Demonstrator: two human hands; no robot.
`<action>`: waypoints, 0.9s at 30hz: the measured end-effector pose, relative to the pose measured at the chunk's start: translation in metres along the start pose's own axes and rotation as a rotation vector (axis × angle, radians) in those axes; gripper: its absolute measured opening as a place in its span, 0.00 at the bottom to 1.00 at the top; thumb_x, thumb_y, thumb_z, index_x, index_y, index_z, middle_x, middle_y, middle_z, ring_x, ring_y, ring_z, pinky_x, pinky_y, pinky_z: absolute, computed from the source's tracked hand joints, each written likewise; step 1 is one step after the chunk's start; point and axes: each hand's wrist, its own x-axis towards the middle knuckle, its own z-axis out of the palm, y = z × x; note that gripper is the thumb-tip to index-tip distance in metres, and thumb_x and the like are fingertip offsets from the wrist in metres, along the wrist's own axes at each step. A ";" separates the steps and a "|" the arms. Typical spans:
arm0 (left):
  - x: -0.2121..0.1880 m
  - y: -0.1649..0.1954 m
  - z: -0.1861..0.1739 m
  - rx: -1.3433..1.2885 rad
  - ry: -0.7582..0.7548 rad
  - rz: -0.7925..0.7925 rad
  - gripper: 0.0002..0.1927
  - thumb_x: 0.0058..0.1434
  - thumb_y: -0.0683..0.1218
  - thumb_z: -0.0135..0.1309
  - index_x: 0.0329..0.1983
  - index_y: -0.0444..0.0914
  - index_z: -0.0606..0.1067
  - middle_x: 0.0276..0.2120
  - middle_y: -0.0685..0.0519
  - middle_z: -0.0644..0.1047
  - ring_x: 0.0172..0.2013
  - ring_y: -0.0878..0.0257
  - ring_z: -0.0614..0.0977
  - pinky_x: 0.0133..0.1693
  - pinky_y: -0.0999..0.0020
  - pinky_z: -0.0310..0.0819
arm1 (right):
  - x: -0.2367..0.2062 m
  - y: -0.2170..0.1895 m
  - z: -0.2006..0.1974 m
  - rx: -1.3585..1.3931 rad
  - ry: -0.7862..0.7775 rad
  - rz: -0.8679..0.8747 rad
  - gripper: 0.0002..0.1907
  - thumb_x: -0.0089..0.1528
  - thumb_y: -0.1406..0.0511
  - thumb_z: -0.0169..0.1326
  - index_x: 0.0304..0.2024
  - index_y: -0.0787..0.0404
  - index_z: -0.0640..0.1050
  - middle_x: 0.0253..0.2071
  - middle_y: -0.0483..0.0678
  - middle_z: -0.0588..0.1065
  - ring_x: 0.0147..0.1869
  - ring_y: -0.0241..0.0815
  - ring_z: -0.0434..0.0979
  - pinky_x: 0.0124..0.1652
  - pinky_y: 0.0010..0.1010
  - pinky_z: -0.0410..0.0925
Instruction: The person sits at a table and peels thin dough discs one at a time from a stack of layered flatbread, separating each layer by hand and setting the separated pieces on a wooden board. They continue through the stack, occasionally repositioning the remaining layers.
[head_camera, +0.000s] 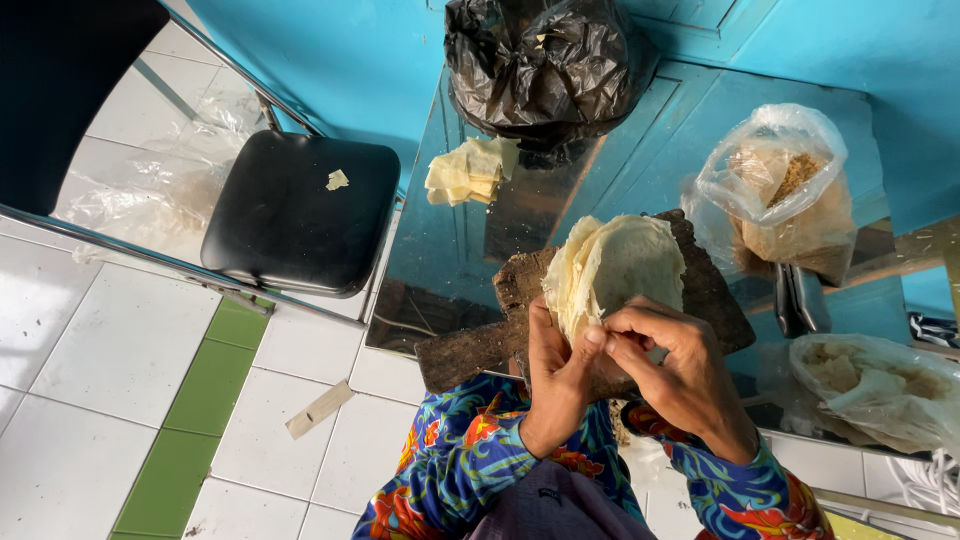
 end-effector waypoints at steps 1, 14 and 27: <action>0.001 -0.002 0.000 0.004 0.007 0.008 0.22 0.77 0.42 0.46 0.70 0.34 0.57 0.62 0.47 0.70 0.60 0.63 0.72 0.61 0.68 0.69 | -0.001 -0.001 -0.001 -0.002 -0.006 0.019 0.04 0.60 0.71 0.58 0.33 0.68 0.79 0.30 0.43 0.74 0.31 0.32 0.71 0.31 0.26 0.65; 0.001 -0.006 0.002 0.221 0.014 0.102 0.22 0.76 0.39 0.46 0.69 0.34 0.56 0.60 0.46 0.70 0.59 0.63 0.73 0.62 0.70 0.67 | -0.003 0.006 0.015 -0.179 0.228 -0.126 0.13 0.62 0.65 0.60 0.44 0.66 0.74 0.33 0.46 0.74 0.34 0.31 0.74 0.34 0.24 0.69; 0.002 0.004 0.004 0.168 0.055 0.058 0.22 0.74 0.39 0.45 0.68 0.34 0.56 0.63 0.46 0.69 0.63 0.62 0.69 0.64 0.69 0.62 | 0.007 0.022 0.020 0.214 0.292 0.116 0.13 0.67 0.62 0.53 0.51 0.61 0.70 0.34 0.36 0.71 0.35 0.26 0.68 0.32 0.19 0.64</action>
